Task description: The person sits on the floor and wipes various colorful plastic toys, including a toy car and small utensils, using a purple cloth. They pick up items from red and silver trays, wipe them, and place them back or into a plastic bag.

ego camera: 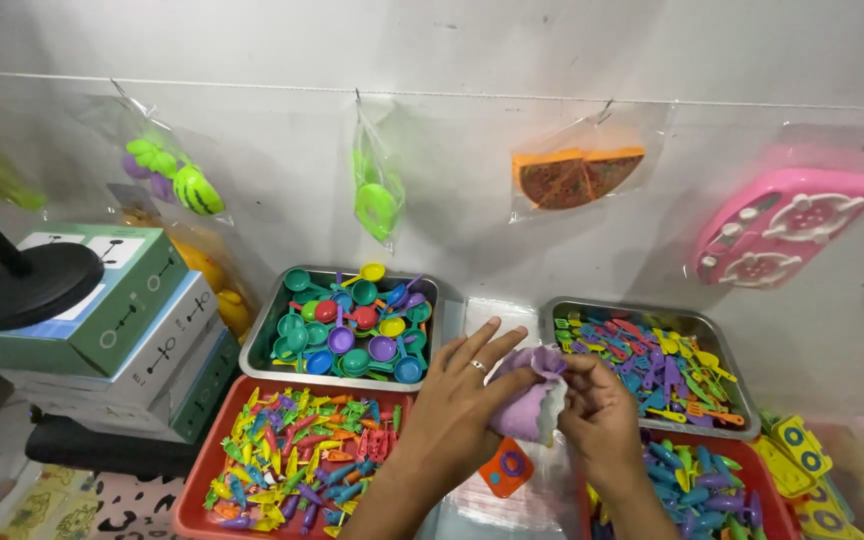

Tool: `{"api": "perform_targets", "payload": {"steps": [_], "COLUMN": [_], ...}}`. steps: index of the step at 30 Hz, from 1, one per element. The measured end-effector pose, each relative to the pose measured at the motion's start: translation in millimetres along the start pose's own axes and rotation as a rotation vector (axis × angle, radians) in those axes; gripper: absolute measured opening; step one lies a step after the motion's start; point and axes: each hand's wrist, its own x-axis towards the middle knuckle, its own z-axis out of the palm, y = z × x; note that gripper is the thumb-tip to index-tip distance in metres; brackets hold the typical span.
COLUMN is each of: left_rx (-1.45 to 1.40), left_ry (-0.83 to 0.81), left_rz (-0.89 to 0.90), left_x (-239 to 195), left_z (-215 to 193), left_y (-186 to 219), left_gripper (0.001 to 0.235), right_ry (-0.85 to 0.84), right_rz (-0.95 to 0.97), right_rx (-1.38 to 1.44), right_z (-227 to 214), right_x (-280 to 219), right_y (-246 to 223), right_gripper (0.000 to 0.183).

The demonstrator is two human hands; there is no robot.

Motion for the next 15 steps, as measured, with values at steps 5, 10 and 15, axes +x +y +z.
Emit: {"api": "perform_targets", "payload": {"steps": [5, 10, 15], "left_rx": [-0.331, -0.477, -0.177], "left_ry": [-0.082, -0.11, -0.044], "left_rz": [-0.148, -0.185, -0.157], "left_x": [-10, -11, -11], "left_z": [6, -8, -4], "left_y": [-12, -7, -3], "left_gripper": [0.057, 0.052, 0.067], "right_ry": [-0.043, -0.052, -0.104], "right_rz": [0.065, 0.095, 0.006], "right_rx": [0.193, 0.133, 0.079], "right_z": [2, 16, 19], "right_x": [3, -1, 2], "right_y": [25, 6, 1], "right_gripper": [0.056, 0.052, 0.061]}}
